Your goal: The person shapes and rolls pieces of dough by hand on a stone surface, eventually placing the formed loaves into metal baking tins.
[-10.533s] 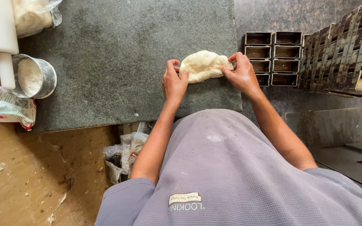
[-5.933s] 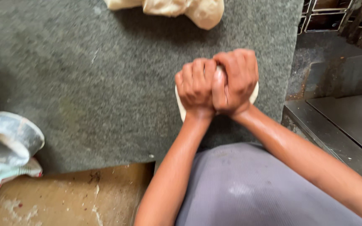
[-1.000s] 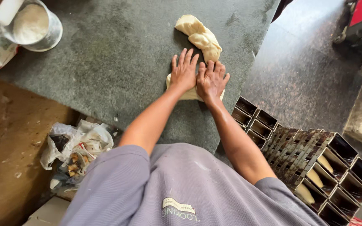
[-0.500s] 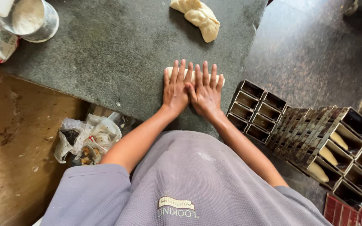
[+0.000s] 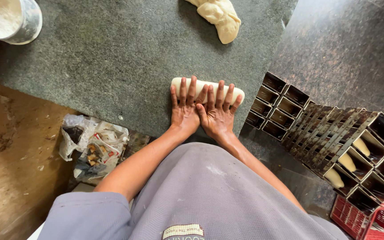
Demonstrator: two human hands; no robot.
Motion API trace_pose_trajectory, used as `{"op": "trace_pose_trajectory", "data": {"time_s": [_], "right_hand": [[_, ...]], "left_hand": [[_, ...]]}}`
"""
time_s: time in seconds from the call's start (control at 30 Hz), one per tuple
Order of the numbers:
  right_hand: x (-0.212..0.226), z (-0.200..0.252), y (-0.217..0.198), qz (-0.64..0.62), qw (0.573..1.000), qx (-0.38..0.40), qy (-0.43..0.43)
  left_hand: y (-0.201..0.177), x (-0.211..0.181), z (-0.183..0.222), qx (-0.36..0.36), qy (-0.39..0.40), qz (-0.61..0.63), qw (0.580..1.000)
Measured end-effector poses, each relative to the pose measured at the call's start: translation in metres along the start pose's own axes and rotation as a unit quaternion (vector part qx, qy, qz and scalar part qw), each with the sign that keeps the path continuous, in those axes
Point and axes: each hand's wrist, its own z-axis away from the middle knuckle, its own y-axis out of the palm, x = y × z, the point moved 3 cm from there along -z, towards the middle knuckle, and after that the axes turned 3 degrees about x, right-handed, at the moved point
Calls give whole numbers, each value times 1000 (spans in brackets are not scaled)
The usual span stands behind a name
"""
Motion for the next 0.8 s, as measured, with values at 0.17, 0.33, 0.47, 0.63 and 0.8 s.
{"op": "trace_pose_trajectory", "data": {"time_s": [0.17, 0.33, 0.47, 0.63, 0.8], "right_hand": [[0, -3, -3, 4, 1000, -15, -6], [-4, -17, -8, 21, 999, -47, -7], [-10, -41, -24, 19, 999, -49, -6], [-7, -69, -46, -7, 997, 46, 60], [-1, -51, -41, -17, 998, 27, 62]], "left_hand": [[2, 2, -4, 8, -1, 10, 1000], [2, 8, -20, 3, -3, -24, 1000], [0, 14, -46, -77, 23, 24, 996], [-7, 25, -83, -174, 41, 6, 984], [-8, 19, -61, -165, 22, 30, 986]]}}
